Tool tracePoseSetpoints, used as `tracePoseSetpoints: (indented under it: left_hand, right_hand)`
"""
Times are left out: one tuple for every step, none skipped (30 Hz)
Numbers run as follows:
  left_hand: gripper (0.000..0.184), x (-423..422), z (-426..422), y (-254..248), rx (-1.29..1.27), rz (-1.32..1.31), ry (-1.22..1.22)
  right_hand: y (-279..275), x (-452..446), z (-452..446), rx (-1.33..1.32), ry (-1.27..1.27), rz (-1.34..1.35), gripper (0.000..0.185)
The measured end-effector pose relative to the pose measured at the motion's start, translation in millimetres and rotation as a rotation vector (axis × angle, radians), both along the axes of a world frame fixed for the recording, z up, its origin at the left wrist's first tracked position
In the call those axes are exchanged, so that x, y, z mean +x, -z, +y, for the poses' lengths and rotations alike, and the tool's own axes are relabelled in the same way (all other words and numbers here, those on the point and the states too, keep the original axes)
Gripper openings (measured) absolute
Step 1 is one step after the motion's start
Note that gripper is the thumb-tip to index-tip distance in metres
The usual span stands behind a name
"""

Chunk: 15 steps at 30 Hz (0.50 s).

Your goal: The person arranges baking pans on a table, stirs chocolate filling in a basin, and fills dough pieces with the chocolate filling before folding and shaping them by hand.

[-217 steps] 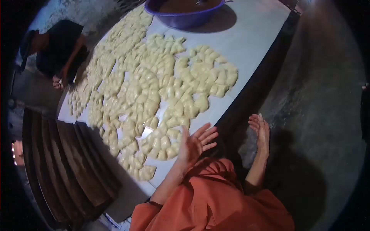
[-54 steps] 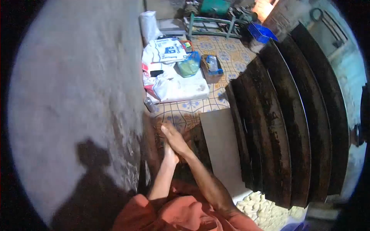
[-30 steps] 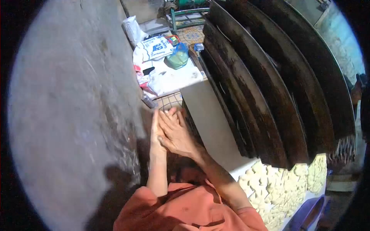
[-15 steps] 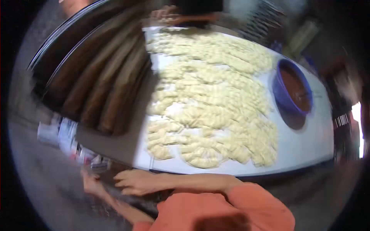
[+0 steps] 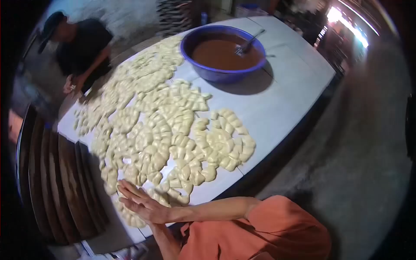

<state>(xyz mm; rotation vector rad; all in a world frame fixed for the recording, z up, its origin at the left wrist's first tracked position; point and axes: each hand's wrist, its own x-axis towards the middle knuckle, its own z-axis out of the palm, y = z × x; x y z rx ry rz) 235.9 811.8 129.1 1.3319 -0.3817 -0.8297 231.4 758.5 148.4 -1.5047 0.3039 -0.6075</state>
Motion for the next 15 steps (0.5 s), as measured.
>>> tracePoseSetpoints:
  left_hand:
    - [0.093, -2, -9, -3, -0.047, 0.076, 0.046]
    - [0.093, -7, -17, -5, -0.104, 0.160, 0.076]
    - [0.094, -12, -28, -6, -0.170, 0.246, 0.095]
    - [0.094, -15, -35, -5, -0.234, 0.331, 0.108]
    - [0.092, -18, -35, 2, -0.187, 0.352, 0.374]
    - [0.092, -20, -40, 1, -0.185, 0.357, 0.377]
    - [0.075, -23, -49, -3, -0.158, 0.251, 0.501]
    - [0.060, -25, -61, -9, -0.132, 0.140, 0.620]
    - [0.046, -28, -75, -14, -0.107, 0.025, 0.734]
    - [0.023, -41, -88, -18, -0.123, 0.096, 0.575]
    - [0.023, -44, -103, -20, -0.132, 0.093, 0.562]
    - [0.022, -47, -118, -22, -0.076, 0.040, 0.572]
    - [0.021, -53, -135, -24, -0.017, -0.012, 0.578]
    - [0.025, -63, -157, -26, 0.016, -0.013, 0.541]
    - [0.022, -66, -179, -17, -0.010, -0.007, 0.587]
  right_hand:
    - [-1, -4, -4, -0.181, 0.123, 0.119, 0.063]
    - [3, -10, -19, -0.257, 0.251, 0.121, 0.062]
    - [7, -19, -44, -0.344, 0.369, 0.122, 0.062]
    - [11, -29, -63, -0.335, 0.496, 0.093, 0.060]
    - [15, -42, -89, -0.318, 0.574, 0.020, 0.062]
    - [29, -57, -112, -0.340, 0.675, 0.048, 0.063]
    - [32, -76, -133, -0.203, 0.698, 0.009, 0.066]
    - [28, -104, -150, -0.051, 0.707, 0.076, 0.064]
    - [10, -139, -165, 0.105, 0.703, 0.197, 0.049]
    - [40, -165, -189, -0.208, 0.914, 0.248, 0.031]
    - [54, -190, -211, 0.140, 0.882, -0.050, 0.024]
    - [58, -229, -233, 0.199, 0.890, -0.065, 0.025]
    - [46, -258, -255, 0.166, 0.990, 0.016, 0.022]
    - [31, -282, -276, 0.125, 1.087, 0.056, 0.033]
    - [48, -317, -312, 0.087, 1.075, -0.039, 0.042]
